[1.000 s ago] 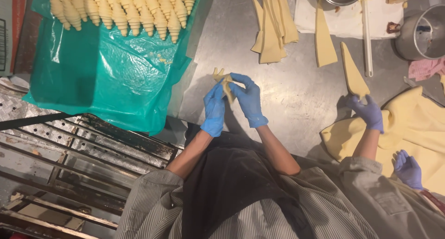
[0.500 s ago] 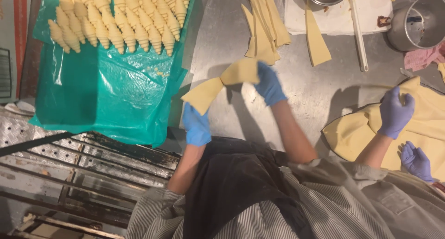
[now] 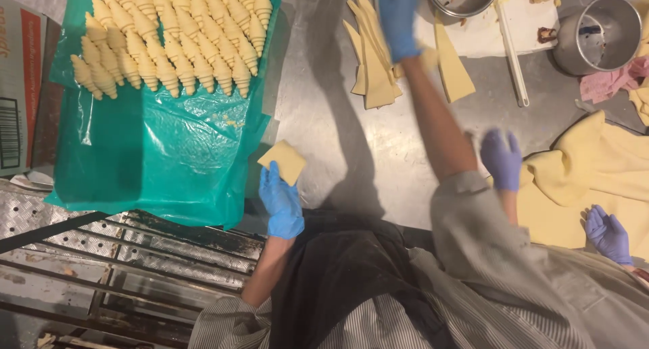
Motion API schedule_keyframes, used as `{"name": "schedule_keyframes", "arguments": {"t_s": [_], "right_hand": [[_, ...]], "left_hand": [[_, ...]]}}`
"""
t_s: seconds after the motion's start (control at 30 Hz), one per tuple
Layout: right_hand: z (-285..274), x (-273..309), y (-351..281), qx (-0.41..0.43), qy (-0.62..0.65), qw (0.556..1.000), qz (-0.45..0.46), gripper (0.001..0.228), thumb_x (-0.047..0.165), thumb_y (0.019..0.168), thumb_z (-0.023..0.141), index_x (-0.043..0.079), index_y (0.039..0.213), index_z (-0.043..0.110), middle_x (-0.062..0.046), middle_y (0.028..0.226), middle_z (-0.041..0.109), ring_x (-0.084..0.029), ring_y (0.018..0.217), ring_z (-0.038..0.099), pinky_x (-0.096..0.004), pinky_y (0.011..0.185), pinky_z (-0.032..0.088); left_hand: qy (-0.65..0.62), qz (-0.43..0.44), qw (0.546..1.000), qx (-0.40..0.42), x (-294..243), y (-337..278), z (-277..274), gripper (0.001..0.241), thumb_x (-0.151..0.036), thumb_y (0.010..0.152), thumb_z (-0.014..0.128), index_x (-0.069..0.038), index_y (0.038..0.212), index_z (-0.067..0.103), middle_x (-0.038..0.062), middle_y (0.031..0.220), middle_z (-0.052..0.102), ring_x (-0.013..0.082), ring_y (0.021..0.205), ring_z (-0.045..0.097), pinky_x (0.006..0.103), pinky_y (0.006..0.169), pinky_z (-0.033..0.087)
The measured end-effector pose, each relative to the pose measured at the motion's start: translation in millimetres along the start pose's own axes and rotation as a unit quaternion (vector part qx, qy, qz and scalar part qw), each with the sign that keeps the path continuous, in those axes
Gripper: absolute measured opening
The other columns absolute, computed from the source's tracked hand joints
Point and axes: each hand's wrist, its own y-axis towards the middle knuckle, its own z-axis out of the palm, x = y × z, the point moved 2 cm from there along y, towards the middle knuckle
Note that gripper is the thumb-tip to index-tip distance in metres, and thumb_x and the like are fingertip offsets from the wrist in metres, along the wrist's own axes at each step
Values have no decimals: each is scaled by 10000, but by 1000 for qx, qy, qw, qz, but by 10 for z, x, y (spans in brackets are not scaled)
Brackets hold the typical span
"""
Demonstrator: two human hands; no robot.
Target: Rolling triangles of dough into croissant shapes and placing them on a tray.
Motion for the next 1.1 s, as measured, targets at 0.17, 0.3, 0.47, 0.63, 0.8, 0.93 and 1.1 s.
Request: {"name": "schedule_keyframes", "arguments": {"t_s": [0.17,0.3,0.47,0.63,0.8,0.93,1.1], "right_hand": [[1233,164,-1572,22,-64,991,119,425,319,1034,628,25,1341,626,-233,1191,709,-387,1072,709,-431,909,544],[1239,407,-2702,-58,107,963,240,416,366,1082,559,-17,1124,717,-159,920,731,-217,805,714,-346,725,549],[1326,132,-3457,12,400,747,530,762,720,959,468,-11,1082,649,-102,882,696,-254,735,716,-401,621,603],[1244,822,-2795,86,666,515,533,816,672,940,535,-68,1281,582,-212,1171,700,-330,1036,707,-461,899,589],[1304,644,-2173,139,614,666,401,531,304,1030,622,-64,1398,516,-202,1294,670,-345,1207,679,-465,1082,569],[1274,885,-1945,160,551,731,369,461,200,1030,595,-88,1386,542,-222,1210,699,-344,1106,711,-467,1007,598],[1533,673,-2175,158,521,765,344,413,178,1017,575,-54,1358,562,-198,1174,716,-335,1053,740,-445,955,605]], "left_hand": [[-22,5,997,70,23,-72,269,241,-121,1041,619,-18,1257,583,75,1202,660,172,1105,638,350,993,531],[-11,-26,997,74,-8,-176,586,255,-154,1022,597,-25,1242,585,74,1191,669,169,1088,649,341,977,531],[-24,-36,996,76,319,-50,613,236,-164,1046,606,-22,1233,581,85,1164,657,187,1047,642,357,937,532],[-31,-45,995,79,519,-42,403,280,-151,1044,606,-9,1285,587,99,1189,651,202,1058,644,369,939,532],[-79,-57,993,70,555,-67,178,297,-152,1038,592,-16,1303,577,116,1287,658,215,1147,661,374,1035,533],[-15,-59,998,7,859,18,-162,183,-73,988,631,-54,1160,572,66,1102,628,233,1054,662,437,981,569],[24,-19,1000,1,1050,40,-533,165,-1,943,652,-57,1069,562,27,947,554,189,919,632,433,908,582]]}}
